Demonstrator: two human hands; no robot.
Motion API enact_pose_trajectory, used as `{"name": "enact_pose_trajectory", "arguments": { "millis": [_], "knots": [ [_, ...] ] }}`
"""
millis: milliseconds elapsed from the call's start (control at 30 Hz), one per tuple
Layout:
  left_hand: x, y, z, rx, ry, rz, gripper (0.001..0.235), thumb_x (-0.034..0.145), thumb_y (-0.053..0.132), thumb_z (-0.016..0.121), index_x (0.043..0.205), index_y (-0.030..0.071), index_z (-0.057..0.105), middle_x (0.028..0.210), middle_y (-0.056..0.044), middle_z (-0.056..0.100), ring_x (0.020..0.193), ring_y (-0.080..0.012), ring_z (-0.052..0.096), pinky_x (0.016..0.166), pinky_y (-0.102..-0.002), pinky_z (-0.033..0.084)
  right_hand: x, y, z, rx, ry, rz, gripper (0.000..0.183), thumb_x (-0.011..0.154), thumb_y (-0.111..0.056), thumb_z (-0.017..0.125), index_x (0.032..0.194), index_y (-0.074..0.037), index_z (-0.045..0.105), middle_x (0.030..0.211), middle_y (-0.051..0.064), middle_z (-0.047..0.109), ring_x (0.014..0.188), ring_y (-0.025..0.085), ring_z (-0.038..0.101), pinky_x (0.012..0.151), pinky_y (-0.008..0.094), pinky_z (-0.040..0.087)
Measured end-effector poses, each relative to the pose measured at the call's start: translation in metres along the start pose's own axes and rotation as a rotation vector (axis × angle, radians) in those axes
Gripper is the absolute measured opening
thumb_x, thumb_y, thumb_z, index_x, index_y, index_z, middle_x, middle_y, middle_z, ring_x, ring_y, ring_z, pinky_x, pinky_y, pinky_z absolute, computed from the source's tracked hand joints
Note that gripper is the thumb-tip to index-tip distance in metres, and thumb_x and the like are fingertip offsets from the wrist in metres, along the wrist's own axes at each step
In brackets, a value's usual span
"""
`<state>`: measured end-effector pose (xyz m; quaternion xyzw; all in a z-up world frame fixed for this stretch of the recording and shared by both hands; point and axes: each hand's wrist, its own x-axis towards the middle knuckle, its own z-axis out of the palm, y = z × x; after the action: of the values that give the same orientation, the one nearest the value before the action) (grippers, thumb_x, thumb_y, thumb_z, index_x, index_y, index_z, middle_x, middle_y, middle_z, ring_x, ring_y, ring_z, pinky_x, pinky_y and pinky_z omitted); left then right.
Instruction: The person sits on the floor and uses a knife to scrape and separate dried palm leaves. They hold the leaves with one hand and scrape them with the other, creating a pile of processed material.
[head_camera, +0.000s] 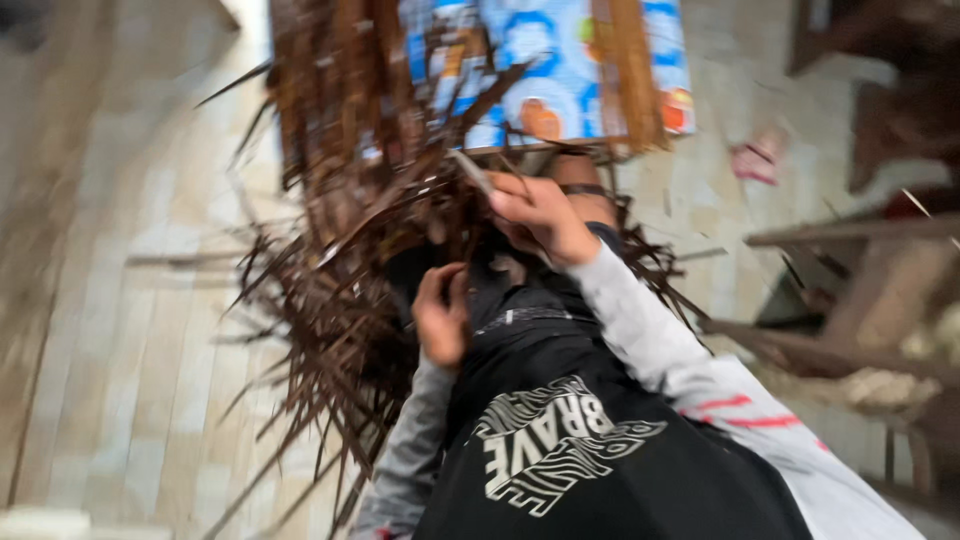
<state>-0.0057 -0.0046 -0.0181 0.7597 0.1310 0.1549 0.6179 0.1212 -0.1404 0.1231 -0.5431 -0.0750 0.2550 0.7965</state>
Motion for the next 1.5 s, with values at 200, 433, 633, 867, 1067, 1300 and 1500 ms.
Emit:
{"name": "enact_pose_trajectory", "arguments": {
  "millis": [200,433,633,867,1067,1300,1500],
  "knots": [
    [0.009,-0.006,-0.001,-0.031,0.127,-0.011,0.009,0.102,0.003,0.066,0.106,0.006,0.073,0.087,-0.013,0.070,0.076,-0.0251,0.073,0.067,-0.038,0.062,0.020,0.037,-0.015,0.010,0.013,-0.111,0.023,0.102,-0.016,0.067,0.081,-0.011,0.059,0.045,0.005,0.048,0.030,0.009,0.040,0.027,0.021,0.028],
    [-0.005,-0.009,-0.007,0.073,0.105,0.184,0.007,0.101,0.006,0.069,0.103,0.011,0.074,0.078,-0.009,0.064,0.074,-0.0277,0.071,0.070,-0.037,0.057,0.043,0.091,-0.079,0.003,0.031,-0.067,0.012,0.096,-0.011,0.076,0.096,0.000,0.072,0.051,0.006,0.055,0.033,0.011,0.045,0.030,0.023,0.032],
    [-0.003,-0.020,0.005,0.017,0.210,0.114,0.005,0.099,0.011,0.074,0.103,0.010,0.075,0.083,-0.012,0.069,0.077,-0.0296,0.072,0.073,-0.038,0.058,0.014,-0.011,-0.022,-0.261,0.055,-0.100,0.023,0.108,-0.027,0.062,0.103,-0.004,0.068,0.053,0.013,0.052,0.037,0.015,0.051,0.034,0.023,0.042],
    [0.001,0.008,-0.007,0.037,0.068,0.078,0.009,0.102,0.016,0.067,0.105,0.011,0.074,0.086,-0.006,0.067,0.078,-0.0236,0.068,0.071,-0.036,0.054,0.022,0.002,-0.057,-0.056,0.174,-0.343,0.024,0.107,-0.026,0.068,0.111,-0.003,0.062,0.079,0.011,0.057,0.040,0.012,0.045,0.037,0.024,0.039],
    [0.009,0.005,-0.011,0.019,0.050,-0.028,0.015,0.103,0.018,0.060,0.104,0.008,0.071,0.095,-0.006,0.068,0.084,-0.0189,0.068,0.077,-0.032,0.057,0.022,0.003,-0.071,0.042,0.282,-0.485,0.047,0.109,-0.034,0.066,0.144,-0.003,0.055,0.073,0.003,0.045,0.047,0.010,0.036,0.041,0.022,0.030],
    [0.015,-0.014,-0.009,-0.142,0.121,-0.276,0.015,0.102,0.012,0.065,0.109,0.008,0.078,0.086,-0.018,0.074,0.082,-0.0264,0.072,0.077,-0.043,0.059,-0.001,0.008,-0.075,-0.597,0.234,-0.439,0.036,0.106,-0.027,0.073,0.076,-0.008,0.069,0.072,0.009,0.062,0.067,0.015,0.053,0.077,0.031,0.048],
    [0.037,0.018,0.021,-0.365,0.129,-0.196,0.015,0.101,0.011,0.069,0.110,0.016,0.079,0.089,-0.008,0.078,0.081,-0.0135,0.071,0.070,-0.033,0.061,-0.019,0.112,-0.039,-0.125,-0.190,-0.173,0.050,0.107,-0.002,0.054,0.155,0.002,0.042,0.053,0.007,0.052,0.033,0.013,0.049,0.034,0.019,0.039]
  ]
}}
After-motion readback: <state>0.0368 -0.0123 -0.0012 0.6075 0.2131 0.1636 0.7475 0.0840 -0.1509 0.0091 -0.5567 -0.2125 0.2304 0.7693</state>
